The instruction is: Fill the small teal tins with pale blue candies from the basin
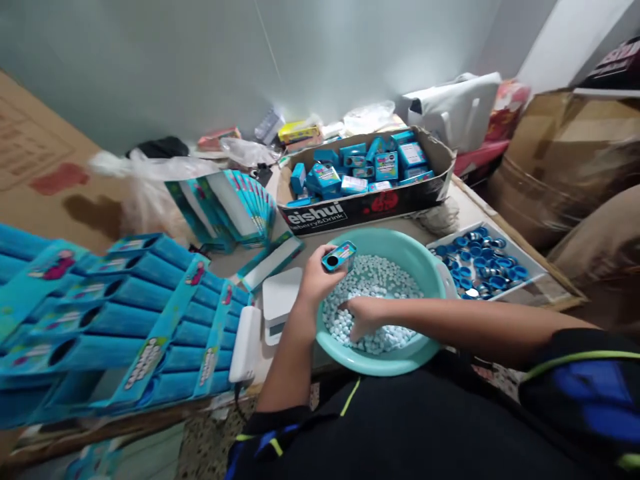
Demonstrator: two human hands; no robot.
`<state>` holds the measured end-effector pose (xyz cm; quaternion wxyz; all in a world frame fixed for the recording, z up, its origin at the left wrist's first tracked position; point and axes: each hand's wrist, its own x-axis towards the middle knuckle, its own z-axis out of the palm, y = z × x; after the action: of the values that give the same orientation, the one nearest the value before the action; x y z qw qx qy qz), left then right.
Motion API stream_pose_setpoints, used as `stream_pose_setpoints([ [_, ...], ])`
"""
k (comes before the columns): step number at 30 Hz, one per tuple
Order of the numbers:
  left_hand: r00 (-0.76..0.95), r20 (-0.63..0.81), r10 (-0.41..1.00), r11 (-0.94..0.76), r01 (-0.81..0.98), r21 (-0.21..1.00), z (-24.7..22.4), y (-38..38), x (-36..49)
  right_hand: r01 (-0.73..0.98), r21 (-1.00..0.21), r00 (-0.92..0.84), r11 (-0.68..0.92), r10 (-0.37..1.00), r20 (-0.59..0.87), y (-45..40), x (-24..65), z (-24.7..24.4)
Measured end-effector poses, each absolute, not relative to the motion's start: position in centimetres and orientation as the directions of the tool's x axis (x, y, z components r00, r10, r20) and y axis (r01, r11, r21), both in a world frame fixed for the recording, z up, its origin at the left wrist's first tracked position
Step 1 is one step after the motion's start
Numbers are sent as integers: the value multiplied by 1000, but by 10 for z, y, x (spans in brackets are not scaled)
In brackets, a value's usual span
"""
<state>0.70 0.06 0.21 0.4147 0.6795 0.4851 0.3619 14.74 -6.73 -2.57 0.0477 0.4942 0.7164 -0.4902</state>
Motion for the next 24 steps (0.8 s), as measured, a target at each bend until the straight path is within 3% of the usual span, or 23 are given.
stream_pose_setpoints([
  [6, 230, 18, 973, -98, 344, 934, 7, -3, 7, 664, -747, -610, 23, 594, -524, -58, 162, -2],
  [11, -23, 51, 998, -49, 101, 994, 9, 1, 7, 653, -734, -582, 188, 744, -327, -49, 185, 12],
  [15, -189, -22, 982, 13, -45, 999, 16, -6, 9, 537, -843, -419, -25, 859, -293, -40, 200, 18],
  [21, -118, 247, 962, -235, 108, 966, 33, -36, 29, 90, -929, -270, -358, 890, -369, -30, 202, 15],
  [24, -17, 207, 978, -205, 92, 974, 26, -33, 24, -47, -936, -290, -350, 901, -323, -25, 193, 15],
])
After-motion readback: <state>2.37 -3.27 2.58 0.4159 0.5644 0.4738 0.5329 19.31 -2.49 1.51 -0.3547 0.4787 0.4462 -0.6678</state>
